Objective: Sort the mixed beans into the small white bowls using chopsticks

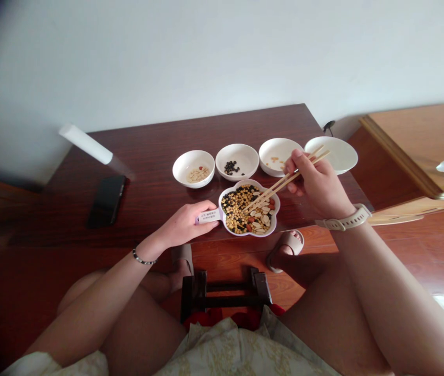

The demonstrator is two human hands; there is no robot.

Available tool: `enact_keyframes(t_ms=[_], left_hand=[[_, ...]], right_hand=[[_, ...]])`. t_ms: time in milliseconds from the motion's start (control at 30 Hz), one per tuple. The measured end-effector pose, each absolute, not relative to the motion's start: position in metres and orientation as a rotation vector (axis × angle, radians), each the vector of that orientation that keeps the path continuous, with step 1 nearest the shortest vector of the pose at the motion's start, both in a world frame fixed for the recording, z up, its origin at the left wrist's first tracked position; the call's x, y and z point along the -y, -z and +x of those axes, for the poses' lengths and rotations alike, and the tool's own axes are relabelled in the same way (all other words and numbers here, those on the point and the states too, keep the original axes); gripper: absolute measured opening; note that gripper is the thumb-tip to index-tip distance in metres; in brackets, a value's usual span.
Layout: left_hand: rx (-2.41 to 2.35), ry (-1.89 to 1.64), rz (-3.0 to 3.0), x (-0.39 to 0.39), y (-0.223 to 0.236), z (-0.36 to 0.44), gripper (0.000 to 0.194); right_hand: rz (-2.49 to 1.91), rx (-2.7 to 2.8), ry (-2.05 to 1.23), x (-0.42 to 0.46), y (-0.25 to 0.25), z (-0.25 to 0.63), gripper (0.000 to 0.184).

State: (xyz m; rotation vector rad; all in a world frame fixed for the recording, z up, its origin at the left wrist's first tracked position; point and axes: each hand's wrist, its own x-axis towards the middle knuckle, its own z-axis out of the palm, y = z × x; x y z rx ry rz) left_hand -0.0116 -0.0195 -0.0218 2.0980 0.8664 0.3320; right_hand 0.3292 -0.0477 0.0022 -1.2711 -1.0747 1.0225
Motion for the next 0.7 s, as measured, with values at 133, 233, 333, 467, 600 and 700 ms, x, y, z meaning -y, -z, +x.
enact_keyframes(t_ms=[133, 233, 333, 467, 600, 700], left_hand=[[-0.873, -0.325, 2.105, 0.02, 0.022, -0.012, 0.024], [-0.878, -0.329, 2.105, 0.02, 0.022, -0.013, 0.023], [-0.884, -0.326, 2.104, 0.02, 0.023, -0.013, 0.023], [-0.882, -0.326, 2.101, 0.02, 0.023, -0.013, 0.022], [-0.872, -0.333, 2.095, 0.019, 0.024, -0.013, 0.02], [-0.872, -0.333, 2.093, 0.019, 0.025, -0.013, 0.02]], right_hand=[[-1.209, 1.005, -1.011, 0.047, -0.005, 0.333, 0.045], [-1.127, 0.91, -0.988, 0.045, -0.009, 0.34, 0.041], [-1.06, 0.773, -0.963, 0.043, -0.012, 0.35, 0.038], [-1.029, 0.671, -0.971, 0.04, -0.012, 0.359, 0.036], [-1.025, 0.669, -1.006, 0.041, -0.01, 0.358, 0.034], [-1.034, 0.662, -1.009, 0.042, -0.011, 0.357, 0.034]])
